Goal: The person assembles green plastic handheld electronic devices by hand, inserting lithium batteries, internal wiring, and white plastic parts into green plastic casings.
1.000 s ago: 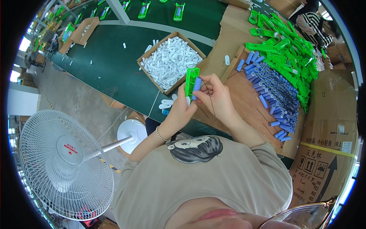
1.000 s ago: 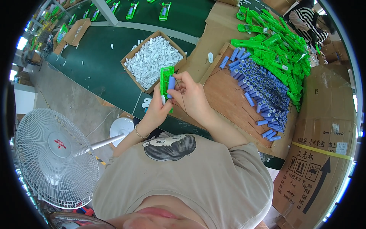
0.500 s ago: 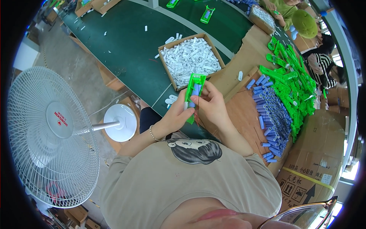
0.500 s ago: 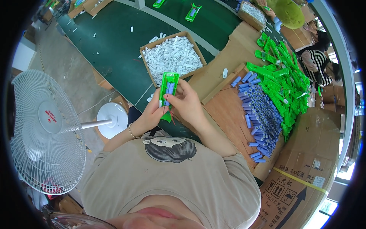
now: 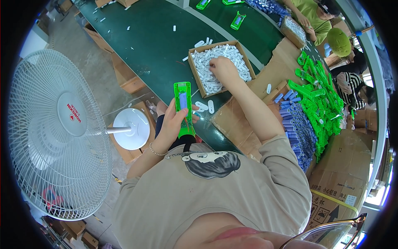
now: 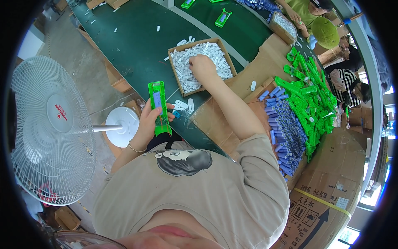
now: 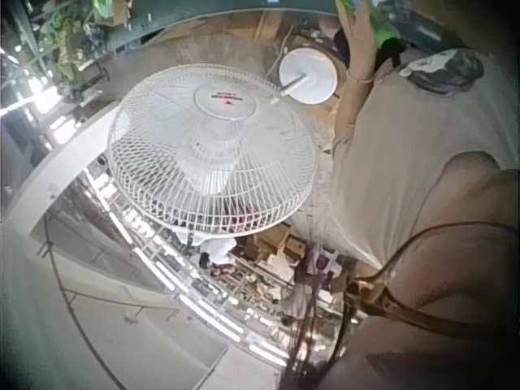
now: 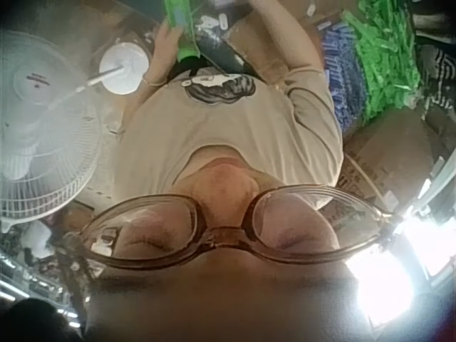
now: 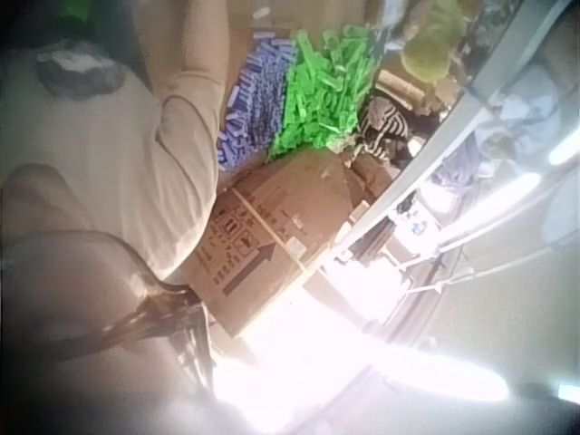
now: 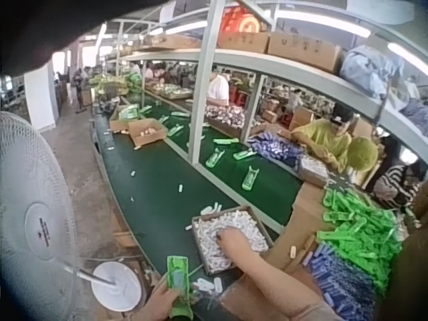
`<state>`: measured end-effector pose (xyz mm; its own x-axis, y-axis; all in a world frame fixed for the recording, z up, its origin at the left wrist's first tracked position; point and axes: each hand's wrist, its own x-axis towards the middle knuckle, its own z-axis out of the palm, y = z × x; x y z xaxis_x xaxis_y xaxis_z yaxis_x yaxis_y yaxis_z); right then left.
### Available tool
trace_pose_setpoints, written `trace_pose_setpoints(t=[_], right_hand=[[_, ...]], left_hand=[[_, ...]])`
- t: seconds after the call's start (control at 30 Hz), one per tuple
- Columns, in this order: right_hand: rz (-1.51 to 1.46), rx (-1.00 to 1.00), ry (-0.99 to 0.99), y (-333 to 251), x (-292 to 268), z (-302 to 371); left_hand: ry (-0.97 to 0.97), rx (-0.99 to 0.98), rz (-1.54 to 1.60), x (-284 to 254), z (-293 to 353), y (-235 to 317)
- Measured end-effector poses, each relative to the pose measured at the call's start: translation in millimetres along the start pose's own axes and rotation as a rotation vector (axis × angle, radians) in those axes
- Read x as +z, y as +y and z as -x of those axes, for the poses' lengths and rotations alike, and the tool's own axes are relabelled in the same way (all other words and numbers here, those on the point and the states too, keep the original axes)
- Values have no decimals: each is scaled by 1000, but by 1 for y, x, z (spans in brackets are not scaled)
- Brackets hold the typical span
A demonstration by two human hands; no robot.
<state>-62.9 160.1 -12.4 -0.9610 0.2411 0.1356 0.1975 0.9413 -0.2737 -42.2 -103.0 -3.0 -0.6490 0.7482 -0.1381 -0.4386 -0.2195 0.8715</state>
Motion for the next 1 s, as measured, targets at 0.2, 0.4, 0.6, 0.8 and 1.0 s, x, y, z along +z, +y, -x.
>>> trace_pose_setpoints(t=[0.2, 0.4, 0.6, 0.8, 1.0], right_hand=[[-159, 37, -3, 4, -17, 9], [-1168, 269, -109, -19, -67, 59], [-1308, 184, -127, -45, -81, 101], [-1420, 17, -150, -42, -77, 118], [-1454, -83, 186, -32, -69, 118]], left_hand=[[135, 17, -77, -6, -1, 1], [137, 91, 35, 7, -20, 8], [7, 134, 31, 43, -44, 18], [-108, -204, 332, 53, -46, 19], [-142, -166, 18, 65, -43, 11]])
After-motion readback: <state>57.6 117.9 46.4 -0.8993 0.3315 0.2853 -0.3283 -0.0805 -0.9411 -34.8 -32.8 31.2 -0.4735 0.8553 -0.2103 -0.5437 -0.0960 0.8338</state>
